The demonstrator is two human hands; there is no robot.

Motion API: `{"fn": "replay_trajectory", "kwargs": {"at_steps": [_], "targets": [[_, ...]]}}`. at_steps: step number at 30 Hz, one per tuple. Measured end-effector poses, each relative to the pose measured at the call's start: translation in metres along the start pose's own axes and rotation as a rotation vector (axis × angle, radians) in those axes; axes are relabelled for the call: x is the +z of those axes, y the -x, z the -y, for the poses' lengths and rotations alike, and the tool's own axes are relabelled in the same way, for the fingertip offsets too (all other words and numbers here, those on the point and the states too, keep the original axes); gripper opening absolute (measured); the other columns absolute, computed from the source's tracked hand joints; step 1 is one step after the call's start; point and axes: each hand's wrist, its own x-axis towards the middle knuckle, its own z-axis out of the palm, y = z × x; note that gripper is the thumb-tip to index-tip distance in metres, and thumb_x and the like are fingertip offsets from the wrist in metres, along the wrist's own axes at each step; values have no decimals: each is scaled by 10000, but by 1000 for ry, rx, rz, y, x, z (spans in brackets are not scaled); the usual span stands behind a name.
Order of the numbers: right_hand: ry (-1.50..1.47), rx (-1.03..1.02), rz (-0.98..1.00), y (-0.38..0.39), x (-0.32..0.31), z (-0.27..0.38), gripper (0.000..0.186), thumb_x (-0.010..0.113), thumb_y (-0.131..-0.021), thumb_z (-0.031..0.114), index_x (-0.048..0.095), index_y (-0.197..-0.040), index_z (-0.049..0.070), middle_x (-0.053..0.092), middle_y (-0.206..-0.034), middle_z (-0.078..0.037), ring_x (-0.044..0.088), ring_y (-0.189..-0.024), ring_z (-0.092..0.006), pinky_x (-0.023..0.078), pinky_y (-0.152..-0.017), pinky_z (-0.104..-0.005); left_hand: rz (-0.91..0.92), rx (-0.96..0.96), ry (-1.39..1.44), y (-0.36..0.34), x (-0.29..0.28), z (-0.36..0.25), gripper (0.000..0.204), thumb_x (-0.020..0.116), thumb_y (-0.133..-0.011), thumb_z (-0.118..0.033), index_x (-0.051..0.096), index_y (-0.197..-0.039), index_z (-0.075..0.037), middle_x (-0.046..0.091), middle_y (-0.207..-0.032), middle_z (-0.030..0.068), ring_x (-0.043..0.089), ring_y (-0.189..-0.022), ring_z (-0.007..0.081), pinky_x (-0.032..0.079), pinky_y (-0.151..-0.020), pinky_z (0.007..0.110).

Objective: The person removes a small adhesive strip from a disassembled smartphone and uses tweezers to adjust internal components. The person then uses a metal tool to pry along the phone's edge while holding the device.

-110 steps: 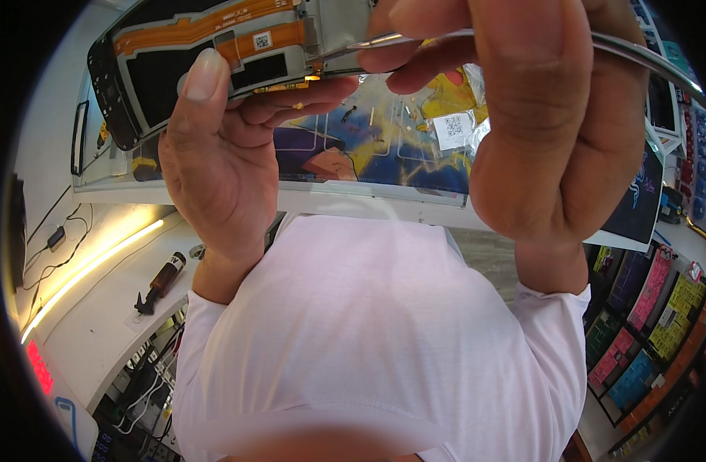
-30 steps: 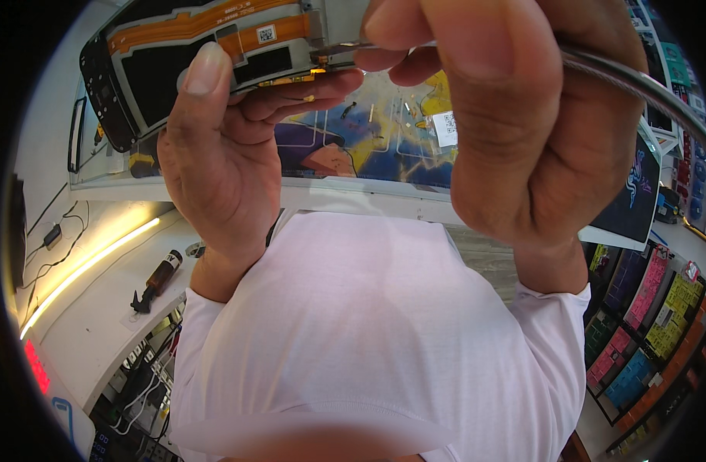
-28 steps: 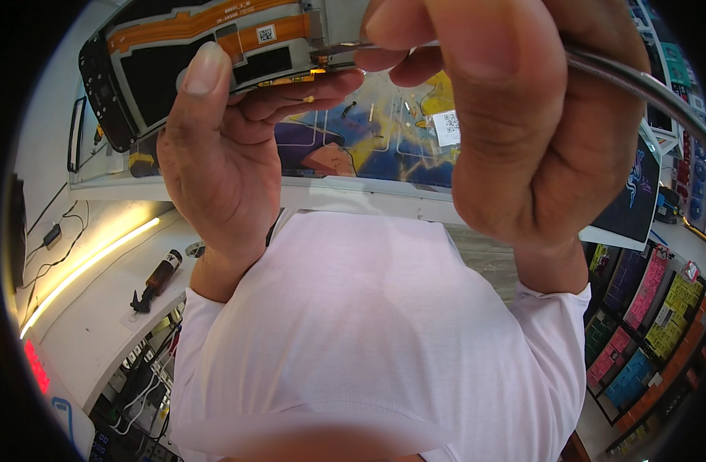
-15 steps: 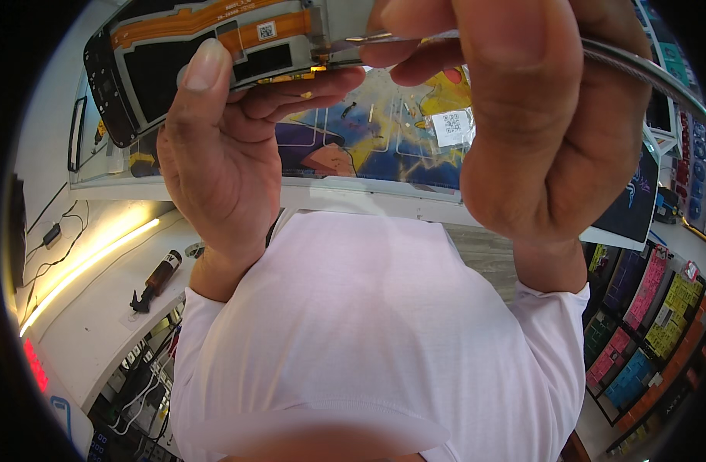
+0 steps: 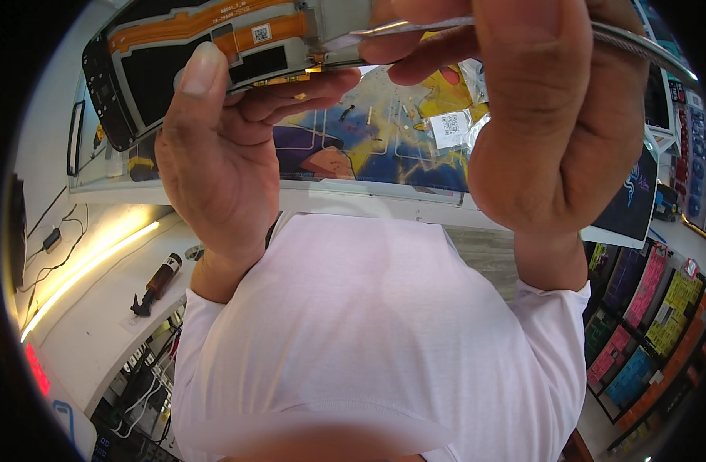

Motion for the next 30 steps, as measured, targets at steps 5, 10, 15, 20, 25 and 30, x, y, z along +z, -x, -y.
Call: {"fn": "replay_trajectory", "kwargs": {"at_steps": [5, 10, 15, 20, 25, 30], "targets": [[-27, -83, -15, 2, 0, -7, 431, 263, -1102, 347, 551, -1226, 52, 681, -1014, -218, 720, -858, -283, 603, -728, -371, 19, -14, 13, -3, -2, -2, 517, 322, -1056, -331, 554, -1170, 118, 709, -987, 290, 735, -903, 373, 582, -897, 423], [35, -115, -2, 5, 2, -11, 408, 289, -1099, 336, 547, -1222, 45, 683, -1019, -224, 722, -834, -278, 599, -730, -373, 43, -1, 32, -4, -3, -1, 523, 321, -1057, -337, 553, -1187, 113, 709, -994, 291, 735, -913, 372, 587, -896, 422], [73, -128, -4, 4, 3, -12, 377, 317, -1095, 317, 538, -1224, 40, 684, -1011, -226, 725, -811, -269, 594, -735, -377, 58, 12, 10, -5, -4, -1, 528, 326, -1055, -348, 555, -1195, 108, 709, -1000, 289, 735, -918, 368, 594, -889, 420], [100, -141, 5, 4, 3, -14, 361, 335, -1093, 306, 539, -1222, 37, 684, -1007, -228, 727, -806, -269, 595, -747, -375, 49, -5, 30, -6, -5, -1, 531, 331, -1051, -354, 552, -1205, 105, 711, -1001, 283, 737, -917, 362, 599, -877, 418], [118, -121, -36, 5, 7, -13, 354, 347, -1091, 304, 543, -1212, 34, 684, -1001, -230, 727, -807, -270, 597, -744, -366, 40, 2, 61, -7, -2, -1, 527, 336, -1048, -349, 548, -1208, 107, 711, -1000, 281, 738, -912, 357, 603, -868, 412], [112, -105, -47, 6, 8, -10, 353, 354, -1091, 306, 543, -1198, 29, 682, -995, -237, 722, -799, -262, 596, -731, -366, -25, -56, -48, -4, 1, -5, 520, 344, -1046, -347, 544, -1205, 106, 711, -1004, 277, 738, -907, 359, 605, -862, 410]]}}
